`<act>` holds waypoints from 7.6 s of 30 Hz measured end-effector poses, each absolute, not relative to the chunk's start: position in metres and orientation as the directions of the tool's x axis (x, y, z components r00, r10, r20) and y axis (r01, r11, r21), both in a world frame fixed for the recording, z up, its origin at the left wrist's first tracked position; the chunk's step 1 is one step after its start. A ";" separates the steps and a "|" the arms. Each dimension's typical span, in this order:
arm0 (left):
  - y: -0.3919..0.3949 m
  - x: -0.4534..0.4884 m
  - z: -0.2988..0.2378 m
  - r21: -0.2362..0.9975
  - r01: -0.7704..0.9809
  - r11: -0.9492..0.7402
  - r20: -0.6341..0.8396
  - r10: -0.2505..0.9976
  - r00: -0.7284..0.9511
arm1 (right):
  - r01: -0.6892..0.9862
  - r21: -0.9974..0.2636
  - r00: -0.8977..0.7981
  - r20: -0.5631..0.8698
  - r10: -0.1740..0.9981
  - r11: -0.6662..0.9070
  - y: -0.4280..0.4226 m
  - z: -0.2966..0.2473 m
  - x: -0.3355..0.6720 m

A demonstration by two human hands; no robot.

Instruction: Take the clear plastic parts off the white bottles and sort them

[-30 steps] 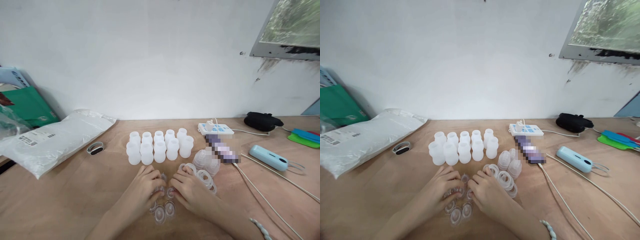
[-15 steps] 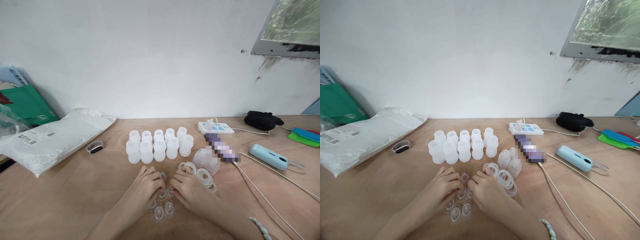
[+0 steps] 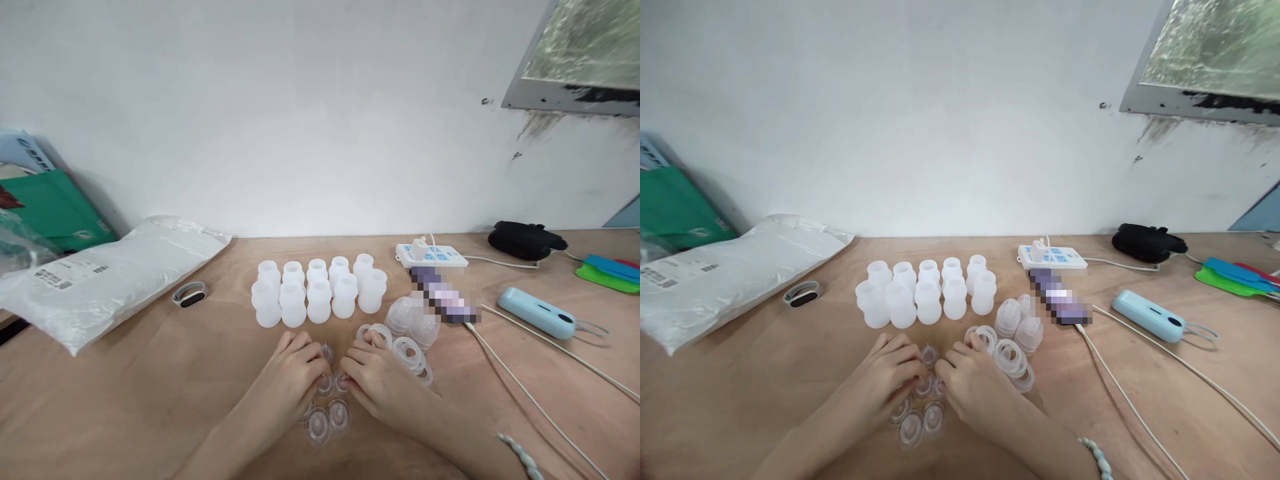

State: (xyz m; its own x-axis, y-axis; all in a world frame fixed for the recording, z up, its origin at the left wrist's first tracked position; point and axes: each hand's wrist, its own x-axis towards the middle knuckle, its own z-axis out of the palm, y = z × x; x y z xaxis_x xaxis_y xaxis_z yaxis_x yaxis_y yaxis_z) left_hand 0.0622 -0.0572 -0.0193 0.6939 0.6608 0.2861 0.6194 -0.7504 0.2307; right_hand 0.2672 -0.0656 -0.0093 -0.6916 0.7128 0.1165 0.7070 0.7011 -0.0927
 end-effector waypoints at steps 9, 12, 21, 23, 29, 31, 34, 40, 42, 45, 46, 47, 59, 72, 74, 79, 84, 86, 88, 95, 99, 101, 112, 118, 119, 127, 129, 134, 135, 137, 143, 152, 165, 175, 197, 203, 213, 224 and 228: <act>-0.058 0.065 -0.024 0.248 0.598 -0.762 0.328 0.647 0.688 | 0.701 -0.096 -0.692 0.148 0.707 0.707 -0.066 -0.014 0.268; -0.059 0.065 -0.021 0.254 0.607 -0.753 0.297 0.658 0.692 | 0.699 -0.112 -0.689 0.157 0.707 0.706 -0.066 -0.015 0.267; -0.055 0.052 0.006 0.376 0.583 -0.720 0.468 0.691 0.551 | 0.685 -0.204 -0.637 0.300 0.710 0.700 -0.064 -0.006 0.275; -0.054 0.046 0.014 0.411 0.593 -0.692 0.584 0.699 0.412 | 0.643 -0.283 -0.600 0.393 0.697 0.712 -0.061 0.001 0.282; -0.040 0.018 0.014 0.529 0.675 -0.514 0.744 0.664 -0.078 | 0.668 -0.388 -0.312 0.629 0.713 0.635 -0.047 0.033 0.317; -0.029 0.006 0.004 0.574 0.674 -0.465 0.730 0.664 -0.163 | 0.703 -0.378 -0.236 0.674 0.700 0.602 -0.042 0.040 0.329; -0.010 -0.007 -0.013 0.628 0.655 -0.419 0.686 0.696 -0.212 | 0.735 -0.406 -0.148 0.687 0.712 0.544 -0.033 0.042 0.342; 0.000 -0.006 -0.036 0.655 0.666 -0.356 0.630 0.745 -0.221 | 0.751 -0.408 -0.074 0.730 0.679 0.520 -0.024 0.024 0.346; -0.003 -0.004 -0.036 0.633 0.683 -0.364 0.637 0.747 -0.192 | 0.749 -0.353 -0.157 0.727 0.669 0.560 -0.026 0.018 0.342; -0.005 -0.005 -0.035 0.601 0.708 -0.370 0.642 0.752 -0.151 | 0.727 -0.266 -0.303 0.703 0.644 0.633 -0.030 0.015 0.337; -0.005 -0.006 -0.035 0.602 0.715 -0.356 0.626 0.767 -0.145 | 0.719 -0.241 -0.348 0.688 0.638 0.652 -0.032 0.015 0.335; -0.004 -0.007 -0.035 0.609 0.718 -0.337 0.606 0.782 -0.147 | 0.713 -0.220 -0.388 0.668 0.635 0.666 -0.033 0.015 0.334; -0.028 0.003 -0.023 0.447 0.689 -0.571 0.709 0.696 0.117 | 0.731 -0.108 -0.578 0.428 0.695 0.674 -0.046 0.016 0.328; -0.038 0.005 0.000 0.724 0.348 -0.596 0.316 0.734 0.601 | 0.786 -0.005 -0.581 0.336 0.741 0.619 -0.049 0.006 0.323; -0.045 0.009 0.008 0.684 0.387 -0.619 0.282 0.713 0.642 | 0.784 -0.008 -0.586 0.319 0.744 0.621 -0.049 0.006 0.323; -0.056 0.022 0.016 0.471 0.531 -0.704 0.221 0.677 0.702 | 0.794 -0.026 -0.573 0.299 0.763 0.607 -0.050 0.006 0.322; -0.055 0.027 0.007 0.361 0.542 -0.759 0.236 0.637 0.734 | 0.790 -0.030 -0.581 0.287 0.762 0.613 -0.049 0.003 0.322; -0.054 0.026 0.006 0.364 0.539 -0.759 0.251 0.638 0.728 | 0.782 -0.036 -0.586 0.299 0.753 0.623 -0.049 0.003 0.322; -0.056 0.025 0.009 0.405 0.538 -0.739 0.295 0.663 0.688 | 0.774 -0.055 -0.583 0.325 0.744 0.631 -0.050 0.005 0.322; -0.075 0.038 0.023 0.773 0.396 -0.495 0.317 0.843 0.435 | 0.649 -0.189 -0.516 0.602 0.609 0.737 -0.058 0.011 0.314; -0.079 0.061 0.023 0.947 0.215 -0.238 0.130 0.897 0.422 | 0.538 -0.267 -0.438 0.722 0.536 0.800 -0.067 0.009 0.305; -0.075 0.072 0.023 0.993 0.093 -0.071 0.025 0.904 0.427 | 0.478 -0.286 -0.418 0.758 0.501 0.831 -0.072 0.009 0.302; -0.070 0.095 0.020 0.973 -0.162 0.165 -0.081 0.898 0.432 | 0.338 -0.344 -0.456 0.755 0.472 0.876 -0.070 0.002 0.296; -0.073 0.096 0.014 0.968 -0.213 0.135 -0.040 0.916 0.400 | 0.311 -0.447 -0.393 0.743 0.542 0.839 -0.067 0.001 0.292; -0.073 0.097 0.012 0.963 -0.232 0.137 -0.040 0.923 0.383 | 0.310 -0.466 -0.387 0.734 0.558 0.828 -0.067 0.000 0.292; -0.079 0.100 -0.003 0.946 -0.299 0.125 -0.006 0.929 0.370 | 0.335 -0.523 -0.327 0.716 0.617 0.784 -0.075 -0.007 0.287; -0.082 0.103 -0.008 0.942 -0.320 0.099 0.026 0.931 0.365 | 0.344 -0.518 -0.337 0.711 0.618 0.783 -0.078 -0.006 0.286; -0.089 0.108 -0.010 0.943 -0.327 0.057 0.083 0.914 0.398 | 0.339 -0.554 -0.332 0.686 0.647 0.761 -0.086 -0.003 0.284; -0.090 0.108 -0.009 0.946 -0.321 0.049 0.088 0.912 0.400 | 0.337 -0.554 -0.331 0.687 0.647 0.761 -0.087 -0.003 0.285; -0.091 0.106 -0.006 0.952 -0.304 0.031 0.099 0.910 0.402 | 0.333 -0.550 -0.331 0.692 0.641 0.766 -0.087 -0.004 0.285; -0.092 0.101 0.004 0.993 -0.113 -0.035 0.077 0.919 0.387 | 0.314 -0.562 -0.353 0.679 0.643 0.765 -0.084 -0.004 0.290; -0.087 0.099 0.006 0.995 -0.078 -0.059 0.084 0.920 0.382 | 0.370 -0.498 -0.308 0.731 0.609 0.784 -0.087 0.005 0.294; -0.081 0.085 0.009 0.964 0.112 -0.242 0.178 0.896 0.408 | 0.232 -0.599 -0.550 0.569 0.611 0.766 -0.083 0.010 0.292; -0.006 0.000 -0.006 0.492 0.790 -0.367 0.574 0.819 0.023 | 0.260 -0.580 -0.474 0.620 0.625 0.772 -0.078 0.002 0.296; -0.053 0.029 0.024 0.930 0.251 -0.268 0.125 0.874 0.470 | 0.301 -0.535 -0.374 0.695 0.614 0.789 -0.076 0.009 0.297; -0.054 0.033 0.007 0.992 0.124 -0.014 -0.041 0.903 0.427 | 0.325 -0.496 -0.394 0.703 0.592 0.805 -0.076 0.007 0.298; -0.060 0.050 0.008 0.979 0.158 -0.128 0.061 0.926 0.372 | 0.356 -0.532 -0.377 0.671 0.639 0.769 -0.072 0.008 0.302; -0.054 0.051 0.019 0.921 -0.013 0.388 -0.308 0.749 0.586 | 0.252 -0.535 -0.443 0.677 0.587 0.807 -0.072 0.009 0.301; -0.052 0.051 0.015 0.920 -0.010 0.392 -0.315 0.755 0.575 | 0.294 -0.491 -0.442 0.691 0.572 0.820 -0.073 0.009 0.301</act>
